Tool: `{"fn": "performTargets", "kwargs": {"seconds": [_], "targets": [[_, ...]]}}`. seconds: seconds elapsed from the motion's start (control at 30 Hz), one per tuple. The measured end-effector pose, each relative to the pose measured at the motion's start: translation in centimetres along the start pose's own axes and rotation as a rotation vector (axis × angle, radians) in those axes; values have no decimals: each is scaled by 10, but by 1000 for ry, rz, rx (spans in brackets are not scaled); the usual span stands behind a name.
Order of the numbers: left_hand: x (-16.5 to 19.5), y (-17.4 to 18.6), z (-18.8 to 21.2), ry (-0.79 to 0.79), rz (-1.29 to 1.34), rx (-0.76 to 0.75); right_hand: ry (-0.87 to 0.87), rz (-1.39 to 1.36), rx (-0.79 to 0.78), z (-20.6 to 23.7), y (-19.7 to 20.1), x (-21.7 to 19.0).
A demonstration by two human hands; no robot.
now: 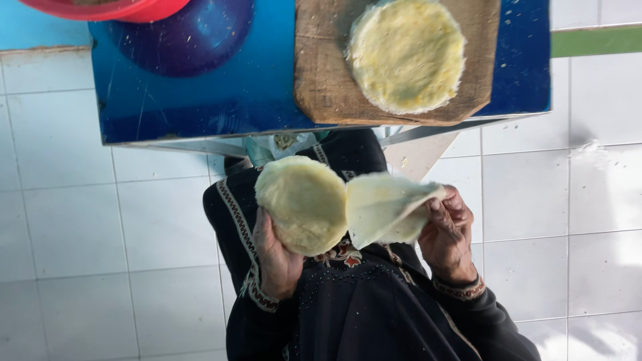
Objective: The person sits at a table and stretches a ball of dough by hand, pulling and thinning it into a large round sheet. They peel thin layers off the dough, stretch the pieces further by hand, and stack the finished thin sheets on a wooden board on the table.
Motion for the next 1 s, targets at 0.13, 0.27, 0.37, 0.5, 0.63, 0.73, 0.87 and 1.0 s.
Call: {"fn": "performTargets", "kwargs": {"seconds": [0.13,0.27,0.37,0.5,0.63,0.73,0.87,1.0], "targets": [[5,5,-1,18,51,29,58,2,-15,3,-6,-35],[12,9,2,34,37,47,78,118,157,-5,15,-91],[19,11,5,27,4,62,258,368,80,-43,-2,-155],[21,11,6,37,-52,131,570,1111,-79,-118,-75,-219],[16,7,5,62,-122,152,765,1811,-424,-174,-156,-171],[15,6,4,64,-128,120,913,1987,-544,-168,-187,-116],[13,14,3,73,-130,154,890,1996,-544,-157,-196,-90],[11,18,1,86,-140,172,895,1950,-513,-151,-199,-99]]}}
Point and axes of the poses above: each hand's wrist, its own z-axis away from the middle knuckle, its own y-axis out of the back of the hand, x = y × z, the point moved 10 cm from there along -z, towards the middle knuckle, and after that the axes turned 6 degrees about -x, right-handed, at the moved point
